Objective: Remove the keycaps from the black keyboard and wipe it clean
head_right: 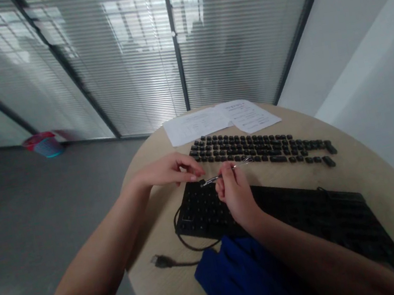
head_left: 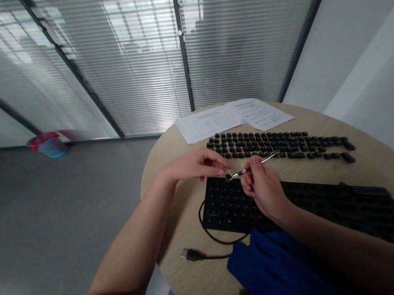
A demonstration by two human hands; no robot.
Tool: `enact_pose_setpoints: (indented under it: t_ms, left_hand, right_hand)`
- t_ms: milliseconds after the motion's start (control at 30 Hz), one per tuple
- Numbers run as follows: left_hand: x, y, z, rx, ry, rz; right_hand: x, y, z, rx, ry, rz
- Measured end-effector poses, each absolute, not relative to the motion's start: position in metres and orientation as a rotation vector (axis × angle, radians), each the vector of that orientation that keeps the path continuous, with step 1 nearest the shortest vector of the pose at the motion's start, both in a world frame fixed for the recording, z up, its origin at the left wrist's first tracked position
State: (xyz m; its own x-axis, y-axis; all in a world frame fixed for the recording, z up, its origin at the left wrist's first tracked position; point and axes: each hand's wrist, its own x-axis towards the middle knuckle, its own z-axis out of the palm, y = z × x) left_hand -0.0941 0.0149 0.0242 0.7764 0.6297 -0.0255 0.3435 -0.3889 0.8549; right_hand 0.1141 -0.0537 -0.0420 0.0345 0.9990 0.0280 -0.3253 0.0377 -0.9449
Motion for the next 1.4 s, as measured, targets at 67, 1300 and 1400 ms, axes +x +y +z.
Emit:
enact_pose_setpoints:
  t_ms: [67, 1300, 1400]
  left_hand:
    - [-0.091, 0.014, 0.023, 2.0, 0.717, 0.366]
    - [-0.088, 0.04, -0.007, 2.559, 1.098, 0.638]
    - [-0.082, 0.041, -0.01, 2.671, 1.079, 0.544]
  right_hand:
    - [0.114, -0.054, -0.043, -0.966, -0.973, 1.285]
    - [0.109, -0.059, -0.043, -0.931, -1.1, 1.257]
    - [0.11, -0.06, -0.045, -0.903, -1.115, 1.258]
